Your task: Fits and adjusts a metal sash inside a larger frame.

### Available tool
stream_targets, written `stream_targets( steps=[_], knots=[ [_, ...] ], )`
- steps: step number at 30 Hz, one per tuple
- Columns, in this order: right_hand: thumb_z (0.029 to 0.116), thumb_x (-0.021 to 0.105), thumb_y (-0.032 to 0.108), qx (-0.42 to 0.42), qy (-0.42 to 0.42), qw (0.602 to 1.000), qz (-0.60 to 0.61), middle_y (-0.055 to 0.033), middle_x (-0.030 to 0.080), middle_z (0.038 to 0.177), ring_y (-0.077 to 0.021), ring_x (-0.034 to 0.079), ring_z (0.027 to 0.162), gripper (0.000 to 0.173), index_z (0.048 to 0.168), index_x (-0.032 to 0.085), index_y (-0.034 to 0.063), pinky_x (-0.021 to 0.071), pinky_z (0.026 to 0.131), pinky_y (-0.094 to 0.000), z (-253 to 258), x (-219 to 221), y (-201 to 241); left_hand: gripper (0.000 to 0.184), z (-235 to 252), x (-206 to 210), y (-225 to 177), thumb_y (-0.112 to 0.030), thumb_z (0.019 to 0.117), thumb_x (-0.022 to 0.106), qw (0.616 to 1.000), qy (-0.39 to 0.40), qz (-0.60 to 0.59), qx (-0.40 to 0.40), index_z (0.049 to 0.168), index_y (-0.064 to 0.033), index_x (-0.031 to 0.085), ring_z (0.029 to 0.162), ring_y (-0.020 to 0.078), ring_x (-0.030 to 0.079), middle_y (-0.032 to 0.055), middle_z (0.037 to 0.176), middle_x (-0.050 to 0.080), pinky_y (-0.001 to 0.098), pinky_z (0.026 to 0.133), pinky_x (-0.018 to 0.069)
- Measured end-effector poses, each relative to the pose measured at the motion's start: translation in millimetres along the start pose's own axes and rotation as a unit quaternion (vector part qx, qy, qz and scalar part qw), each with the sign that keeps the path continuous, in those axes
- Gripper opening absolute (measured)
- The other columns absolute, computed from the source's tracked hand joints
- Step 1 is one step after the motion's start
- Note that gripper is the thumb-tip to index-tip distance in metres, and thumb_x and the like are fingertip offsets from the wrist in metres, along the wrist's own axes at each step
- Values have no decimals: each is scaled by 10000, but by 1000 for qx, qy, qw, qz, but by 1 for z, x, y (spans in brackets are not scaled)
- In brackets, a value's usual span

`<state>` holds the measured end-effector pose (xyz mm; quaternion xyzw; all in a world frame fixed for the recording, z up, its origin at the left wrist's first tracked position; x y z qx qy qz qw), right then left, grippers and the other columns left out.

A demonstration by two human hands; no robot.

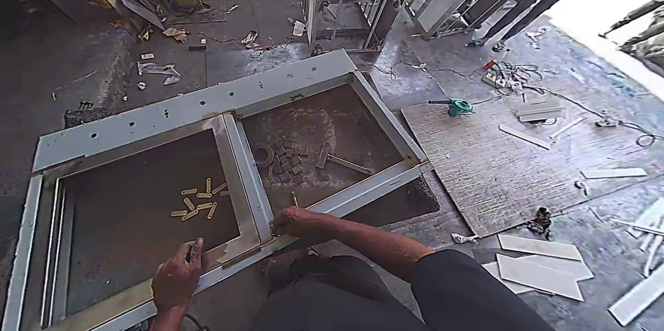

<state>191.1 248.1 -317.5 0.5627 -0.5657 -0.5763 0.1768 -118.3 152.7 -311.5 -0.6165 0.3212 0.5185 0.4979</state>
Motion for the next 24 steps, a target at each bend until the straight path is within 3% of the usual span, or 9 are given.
stream_targets(
  steps=[5,12,18,24],
  knots=[
    [1008,570,135,33,-53,998,-12,-162,696,1040,-293,659,1032,199,1043,729,20,502,953,-477,0,4,0,748,2,3,5,-655,1036,263,1000,3,2,-8,1010,-86,749,828,388,718,176,847,734,624,769,530],
    [1033,551,157,16,32,999,-5,-159,703,1038,-295,661,1018,221,1075,725,25,492,932,-504,3,-1,-1,714,2,0,3,-636,1042,294,1000,-5,8,0,996,-88,750,805,354,722,150,815,732,596,770,539],
    [1022,550,154,31,-49,998,-16,-148,701,1063,-275,661,1051,224,1077,734,39,501,975,-449,-2,3,1,687,3,-2,1,-630,1043,314,1000,-9,3,-1,1000,-107,758,796,317,723,117,811,737,567,767,548],
    [1035,538,166,22,8,1000,-19,-161,700,1045,-293,661,1034,233,1066,724,29,494,955,-485,0,2,3,694,2,-2,3,-636,1042,299,1000,2,2,-3,1018,-118,758,825,307,729,112,841,745,566,792,553]
  ],
)
Point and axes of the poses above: each hand's wrist, its own z-axis towards the middle knuckle, its own x-axis out of the palm, y = z × x, the point moved 5 cm from there along z, towards the middle knuckle
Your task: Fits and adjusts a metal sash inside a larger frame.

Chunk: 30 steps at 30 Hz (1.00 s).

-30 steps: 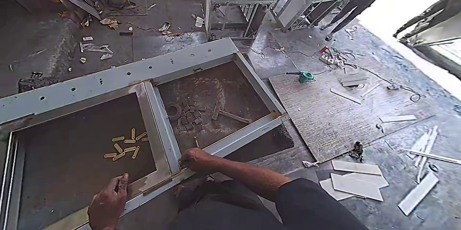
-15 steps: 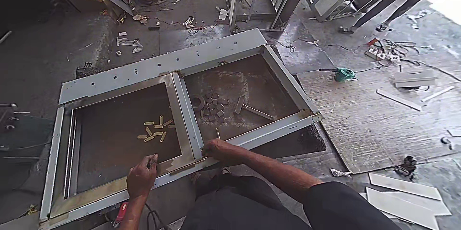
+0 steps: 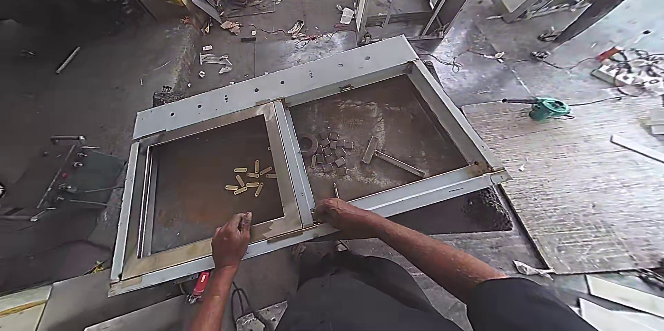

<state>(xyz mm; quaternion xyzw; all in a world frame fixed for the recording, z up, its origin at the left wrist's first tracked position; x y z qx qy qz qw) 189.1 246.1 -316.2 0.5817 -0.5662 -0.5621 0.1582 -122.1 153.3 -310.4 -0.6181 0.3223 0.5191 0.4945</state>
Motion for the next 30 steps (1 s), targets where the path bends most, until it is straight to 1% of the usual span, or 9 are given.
stream_targets(
  steps=[3,7,11,14,17,20,22,26,30],
  knots=[
    [1028,557,165,-10,-16,1000,24,-155,706,1070,-278,660,1053,227,1083,728,27,492,972,-473,0,-2,-5,702,2,0,-2,-632,1042,296,1000,-8,-2,4,1006,-105,757,814,318,728,123,826,742,566,784,552],
    [1023,549,151,7,-53,999,-3,-159,704,1084,-285,660,1076,231,1086,731,24,492,998,-448,-1,1,-3,715,1,0,-1,-640,1036,293,1000,-17,1,7,1001,-97,758,803,320,728,123,820,741,563,773,553],
    [1029,544,134,3,-20,1000,-21,-170,705,1055,-307,663,1052,222,1068,728,16,495,976,-483,0,2,-1,740,0,3,0,-678,1022,267,1000,-14,0,0,1005,-131,765,794,301,726,100,809,741,560,767,553],
    [1034,549,154,-27,1,1000,-3,-155,703,1038,-289,666,1023,219,1055,727,26,499,942,-490,3,0,-6,733,1,2,2,-678,1020,279,1000,-10,-1,-1,1013,-133,769,805,298,729,99,823,746,562,776,553],
    [1031,555,152,-27,-27,999,16,-154,706,1052,-280,665,1033,221,1070,734,27,497,961,-479,1,-3,-8,732,2,2,1,-669,1025,275,1000,-9,-1,-2,1009,-126,765,796,291,728,106,816,742,561,775,553],
    [1020,557,151,-4,-54,999,-2,-149,711,1049,-280,669,1038,223,1060,740,30,501,971,-466,1,2,-5,731,1,3,2,-664,1029,267,1000,-5,0,-1,1018,-130,765,801,288,729,101,824,745,561,780,553],
    [1024,548,146,3,-42,999,-17,-158,713,1051,-292,669,1044,227,1065,737,26,497,974,-477,2,2,-2,736,2,2,1,-669,1025,270,1000,-7,0,0,1014,-124,764,799,294,730,105,820,744,567,771,553],
    [1040,546,157,-24,-4,1000,-6,-157,711,1066,-294,667,1052,229,1088,732,31,496,970,-496,0,0,-2,731,1,2,0,-663,1026,270,1000,-6,4,-1,1007,-125,764,800,290,728,106,816,742,559,777,551],
    [1028,557,154,-29,-49,998,8,-155,710,1062,-292,668,1048,224,1075,736,28,500,973,-490,0,0,-6,729,2,2,2,-669,1026,269,1000,-3,5,-5,1023,-134,764,807,285,728,94,822,744,565,773,553]
  ],
)
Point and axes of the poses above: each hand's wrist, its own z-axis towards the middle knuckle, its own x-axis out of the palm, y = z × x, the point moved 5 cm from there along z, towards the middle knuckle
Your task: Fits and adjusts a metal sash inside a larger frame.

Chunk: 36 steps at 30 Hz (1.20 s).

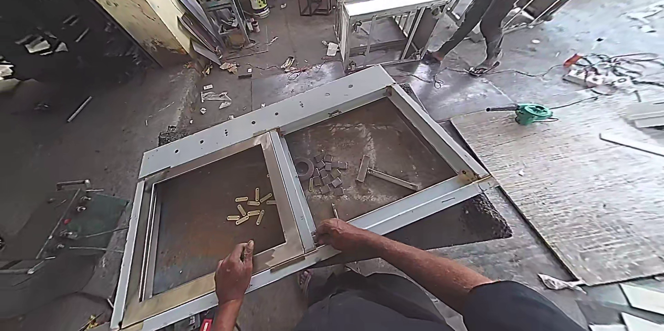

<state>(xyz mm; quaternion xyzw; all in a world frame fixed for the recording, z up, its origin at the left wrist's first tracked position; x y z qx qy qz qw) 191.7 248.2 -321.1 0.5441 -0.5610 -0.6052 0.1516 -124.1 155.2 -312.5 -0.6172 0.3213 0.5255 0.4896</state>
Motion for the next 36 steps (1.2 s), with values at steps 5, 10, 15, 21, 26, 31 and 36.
stream_targets(
  steps=[5,10,15,21,26,31,36],
  knots=[
    [1034,530,166,25,1,999,-43,-152,702,1027,-299,666,1030,232,1042,723,38,500,962,-485,0,5,2,719,1,2,-1,-663,1027,281,1000,5,-6,1,1022,-129,762,804,299,728,99,820,742,572,761,556],
    [1028,555,141,-19,14,1000,-4,-158,709,1061,-296,665,1053,215,1073,734,33,493,977,-489,0,1,-1,730,1,0,-2,-666,1028,276,1000,2,5,1,1004,-125,766,804,294,729,98,811,741,570,792,554],
    [1017,556,152,11,-28,999,-38,-141,701,1074,-292,655,1080,210,1068,737,58,495,1002,-463,0,8,-4,720,1,1,-2,-653,1033,279,1000,4,8,0,1004,-122,764,813,289,731,101,827,747,562,801,550],
    [1041,534,169,9,35,999,-23,-165,709,1054,-313,665,1053,241,1077,734,38,491,967,-520,1,3,2,723,0,0,-2,-662,1026,278,1000,0,5,5,1006,-131,768,807,292,734,98,828,750,563,784,556],
    [1033,540,170,4,-6,1000,-20,-156,701,1082,-299,655,1081,237,1072,731,36,488,998,-481,-1,5,-2,714,0,1,-1,-643,1034,280,1000,3,7,3,1007,-121,766,817,289,735,102,835,751,562,796,550],
    [1034,530,192,45,-7,998,-48,-138,704,1063,-286,661,1066,244,1073,731,60,498,985,-469,0,7,1,705,0,1,-2,-654,1029,284,1000,4,8,3,1002,-141,766,802,264,731,82,818,746,541,794,560],
    [1045,519,204,25,18,999,-37,-142,702,1072,-286,658,1072,255,1085,724,56,490,985,-480,0,6,-1,695,1,-1,-3,-644,1036,282,1000,0,10,5,994,-142,761,789,250,726,68,801,739,519,789,559]
  ],
)
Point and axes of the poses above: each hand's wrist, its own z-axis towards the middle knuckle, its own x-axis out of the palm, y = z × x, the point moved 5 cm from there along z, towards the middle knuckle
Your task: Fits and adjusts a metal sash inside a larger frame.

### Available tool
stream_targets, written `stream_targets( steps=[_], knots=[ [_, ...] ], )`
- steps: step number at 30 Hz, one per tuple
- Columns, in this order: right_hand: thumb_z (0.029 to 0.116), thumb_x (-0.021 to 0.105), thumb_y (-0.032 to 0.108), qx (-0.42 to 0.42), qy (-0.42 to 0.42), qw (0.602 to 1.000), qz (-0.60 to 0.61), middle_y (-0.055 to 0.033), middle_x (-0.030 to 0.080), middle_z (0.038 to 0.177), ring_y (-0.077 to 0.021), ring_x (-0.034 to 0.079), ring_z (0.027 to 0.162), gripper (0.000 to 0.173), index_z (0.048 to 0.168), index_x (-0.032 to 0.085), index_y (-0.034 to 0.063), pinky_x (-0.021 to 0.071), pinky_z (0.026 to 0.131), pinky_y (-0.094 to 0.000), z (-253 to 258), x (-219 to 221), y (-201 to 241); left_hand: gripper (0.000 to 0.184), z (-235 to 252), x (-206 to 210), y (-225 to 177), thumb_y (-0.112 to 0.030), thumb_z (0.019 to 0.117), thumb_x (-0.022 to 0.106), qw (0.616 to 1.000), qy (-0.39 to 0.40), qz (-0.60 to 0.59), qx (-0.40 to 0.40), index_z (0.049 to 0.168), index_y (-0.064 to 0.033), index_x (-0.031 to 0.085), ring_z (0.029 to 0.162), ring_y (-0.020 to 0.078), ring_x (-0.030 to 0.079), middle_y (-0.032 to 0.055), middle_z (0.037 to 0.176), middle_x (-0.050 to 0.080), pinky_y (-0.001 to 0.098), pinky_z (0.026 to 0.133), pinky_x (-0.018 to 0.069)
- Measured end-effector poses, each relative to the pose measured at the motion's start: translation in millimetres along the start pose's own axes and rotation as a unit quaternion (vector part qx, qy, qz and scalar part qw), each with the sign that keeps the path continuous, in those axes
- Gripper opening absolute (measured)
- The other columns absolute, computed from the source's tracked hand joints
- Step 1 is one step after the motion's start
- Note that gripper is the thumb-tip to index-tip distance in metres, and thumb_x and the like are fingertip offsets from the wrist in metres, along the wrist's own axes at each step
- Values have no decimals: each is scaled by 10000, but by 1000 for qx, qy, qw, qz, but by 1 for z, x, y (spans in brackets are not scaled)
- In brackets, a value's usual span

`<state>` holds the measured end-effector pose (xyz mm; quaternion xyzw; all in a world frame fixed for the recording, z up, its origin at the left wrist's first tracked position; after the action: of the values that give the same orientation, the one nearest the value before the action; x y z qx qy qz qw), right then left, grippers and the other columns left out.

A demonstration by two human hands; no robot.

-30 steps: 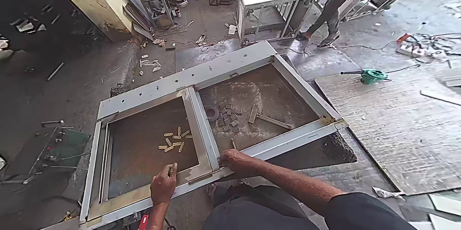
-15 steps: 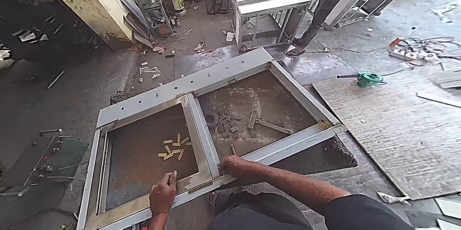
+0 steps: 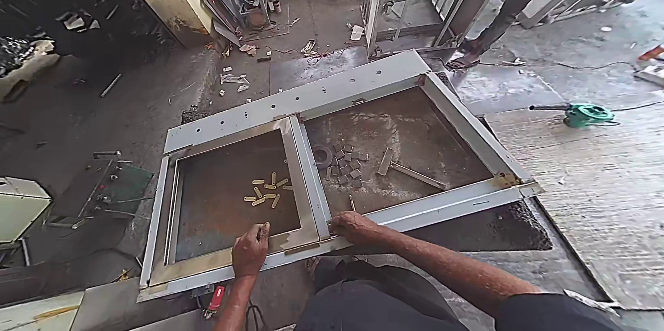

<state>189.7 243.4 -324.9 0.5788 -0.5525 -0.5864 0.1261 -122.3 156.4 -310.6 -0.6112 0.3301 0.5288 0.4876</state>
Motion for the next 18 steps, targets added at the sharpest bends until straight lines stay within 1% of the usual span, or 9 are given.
stream_targets(
  steps=[2,4,6,8,10,13,15,18],
  knots=[
    [1042,531,198,-18,2,1000,14,-138,703,1056,-275,658,1055,249,1075,728,50,489,978,-465,0,-1,-2,692,-1,0,0,-642,1038,282,1000,-3,1,0,983,-145,760,775,239,722,63,788,734,513,780,559],
    [1030,550,187,-19,1,999,29,-139,700,1049,-272,656,1045,230,1060,728,43,486,972,-459,1,-2,-5,708,-1,1,1,-652,1035,273,1000,-1,3,-3,982,-147,766,784,239,725,62,791,738,513,792,559],
    [1025,559,181,-5,-8,999,33,-143,699,1064,-272,655,1055,227,1067,731,39,486,978,-454,3,-3,-6,711,1,2,2,-650,1036,268,1000,-1,3,-3,987,-145,765,794,243,728,66,797,740,511,796,562],
    [1026,549,196,27,-18,999,23,-136,700,1083,-268,658,1069,238,1075,731,51,493,987,-455,3,-1,-6,712,1,3,2,-657,1035,264,1000,-3,6,-3,986,-153,764,790,236,727,58,792,739,500,788,561],
    [1031,533,194,49,-12,999,5,-141,702,1096,-278,659,1082,247,1088,729,55,492,996,-463,2,1,-3,708,0,3,2,-653,1034,273,1000,-3,5,-1,983,-148,766,791,246,729,62,793,741,502,783,564],
    [1038,523,192,37,20,999,-14,-155,702,1085,-302,659,1080,252,1094,723,49,490,989,-487,3,2,0,711,-2,2,1,-658,1031,277,1000,-5,0,1,983,-143,764,780,253,728,73,784,738,512,774,564],
    [1039,532,187,15,32,999,2,-164,702,1077,-306,658,1068,249,1090,724,36,485,982,-494,4,-1,1,720,-1,0,2,-663,1030,268,1000,-7,0,0,985,-142,762,788,263,729,77,787,738,523,780,563],
    [1033,541,182,8,-2,1000,16,-155,698,1080,-291,654,1076,242,1085,729,38,489,991,-473,-1,-4,0,724,0,2,0,-654,1032,274,1000,-11,-11,4,979,-121,761,783,290,727,103,788,734,544,770,557]
  ],
)
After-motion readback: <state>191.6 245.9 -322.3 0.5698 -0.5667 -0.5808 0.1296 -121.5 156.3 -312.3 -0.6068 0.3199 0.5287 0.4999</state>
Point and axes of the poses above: each hand's wrist, its own z-axis towards the middle knuckle, its own x-axis out of the palm, y = z × x, the point moved 5 cm from there along z, towards the middle knuckle
